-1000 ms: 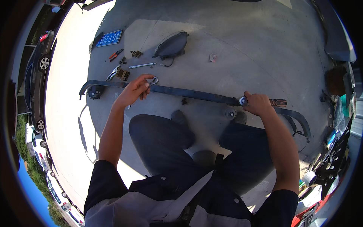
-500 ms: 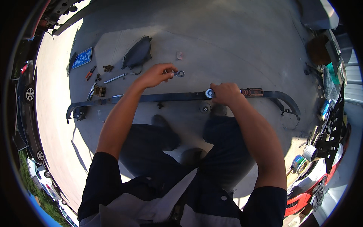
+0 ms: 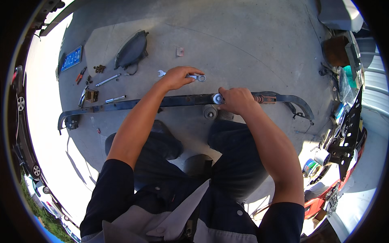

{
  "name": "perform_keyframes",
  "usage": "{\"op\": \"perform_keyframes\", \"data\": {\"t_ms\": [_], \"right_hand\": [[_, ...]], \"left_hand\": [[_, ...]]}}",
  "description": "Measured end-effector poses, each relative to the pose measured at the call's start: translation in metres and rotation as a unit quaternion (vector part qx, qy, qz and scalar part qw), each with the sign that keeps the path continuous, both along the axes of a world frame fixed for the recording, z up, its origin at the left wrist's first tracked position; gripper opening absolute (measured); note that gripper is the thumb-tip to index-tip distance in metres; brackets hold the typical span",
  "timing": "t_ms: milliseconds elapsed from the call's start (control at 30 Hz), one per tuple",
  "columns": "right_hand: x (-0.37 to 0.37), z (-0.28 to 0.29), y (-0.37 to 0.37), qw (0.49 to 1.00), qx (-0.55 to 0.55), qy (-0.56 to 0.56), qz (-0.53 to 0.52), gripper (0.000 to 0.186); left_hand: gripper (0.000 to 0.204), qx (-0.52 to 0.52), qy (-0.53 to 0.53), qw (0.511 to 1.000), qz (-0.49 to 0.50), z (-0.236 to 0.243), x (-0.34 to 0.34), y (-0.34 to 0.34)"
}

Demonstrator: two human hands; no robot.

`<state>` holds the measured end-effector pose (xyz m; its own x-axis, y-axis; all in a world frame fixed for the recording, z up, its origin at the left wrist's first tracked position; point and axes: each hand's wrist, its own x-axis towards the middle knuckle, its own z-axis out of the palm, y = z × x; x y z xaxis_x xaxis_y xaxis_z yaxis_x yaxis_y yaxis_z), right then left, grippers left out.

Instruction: The person aligns two metal bracket components on the ground and fastens them together using a ratchet, a socket, and a wrench with several bolts.

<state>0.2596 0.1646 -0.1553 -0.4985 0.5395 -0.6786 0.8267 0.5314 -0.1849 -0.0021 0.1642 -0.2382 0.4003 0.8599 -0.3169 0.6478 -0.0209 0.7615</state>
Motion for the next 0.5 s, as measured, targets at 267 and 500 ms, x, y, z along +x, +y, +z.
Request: {"op": "perform_keyframes", "data": {"t_ms": [267, 500], "right_hand": [[0.004, -0.004, -0.002, 1.000, 0.011, 0.012, 0.000, 0.047], [-0.002, -0.001, -0.003, 0.999, 0.043, 0.006, 0.015, 0.046]], "left_hand": [[0.031, 0.044, 0.034, 0.998, -0.021, 0.002, 0.013, 0.000], [0.034, -0.153, 0.077, 0.980, -0.102, -0.046, 0.043, 0.014]]}}
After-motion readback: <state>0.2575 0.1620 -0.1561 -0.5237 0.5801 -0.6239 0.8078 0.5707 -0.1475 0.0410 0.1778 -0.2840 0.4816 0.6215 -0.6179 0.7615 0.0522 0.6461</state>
